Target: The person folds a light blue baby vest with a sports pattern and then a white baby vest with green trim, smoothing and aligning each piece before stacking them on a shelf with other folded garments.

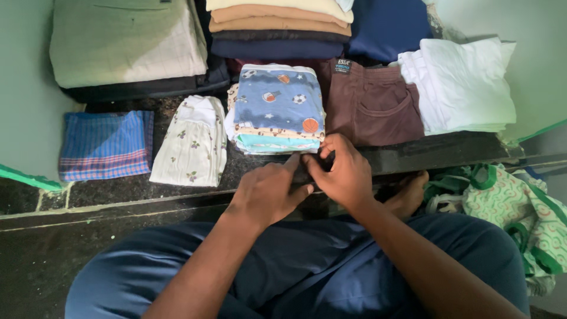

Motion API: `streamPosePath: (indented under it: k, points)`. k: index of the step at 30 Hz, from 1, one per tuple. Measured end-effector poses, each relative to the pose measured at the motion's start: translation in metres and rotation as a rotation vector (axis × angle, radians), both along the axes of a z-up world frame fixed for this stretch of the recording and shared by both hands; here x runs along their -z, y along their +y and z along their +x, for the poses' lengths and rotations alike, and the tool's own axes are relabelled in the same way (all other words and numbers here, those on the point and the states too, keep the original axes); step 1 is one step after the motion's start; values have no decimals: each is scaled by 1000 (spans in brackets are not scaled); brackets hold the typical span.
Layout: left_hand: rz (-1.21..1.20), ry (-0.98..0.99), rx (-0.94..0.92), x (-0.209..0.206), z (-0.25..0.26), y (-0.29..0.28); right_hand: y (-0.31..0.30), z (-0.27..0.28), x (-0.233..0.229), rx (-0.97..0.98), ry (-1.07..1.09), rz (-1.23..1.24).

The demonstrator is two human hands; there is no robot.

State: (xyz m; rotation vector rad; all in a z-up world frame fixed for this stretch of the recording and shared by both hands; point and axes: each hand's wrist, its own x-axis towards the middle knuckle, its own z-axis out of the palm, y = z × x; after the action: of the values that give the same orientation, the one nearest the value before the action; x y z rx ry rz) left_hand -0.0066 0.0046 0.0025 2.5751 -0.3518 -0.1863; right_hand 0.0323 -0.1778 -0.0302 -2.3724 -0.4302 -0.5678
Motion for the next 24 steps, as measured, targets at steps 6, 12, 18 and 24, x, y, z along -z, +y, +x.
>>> streamPosePath:
  k: [6,12,18,24]
  points:
    - [84,136,-102,-10,-7,19,1,4,3,84,129,-27]
    - [72,166,-160,-17,-6,26,-6,9,9,35,78,-42]
    - [80,210,-247,-30,-2,40,-10,15,5,25,129,52]
    - [65,131,-403,-33,1,64,-8,8,0,-7,163,106]
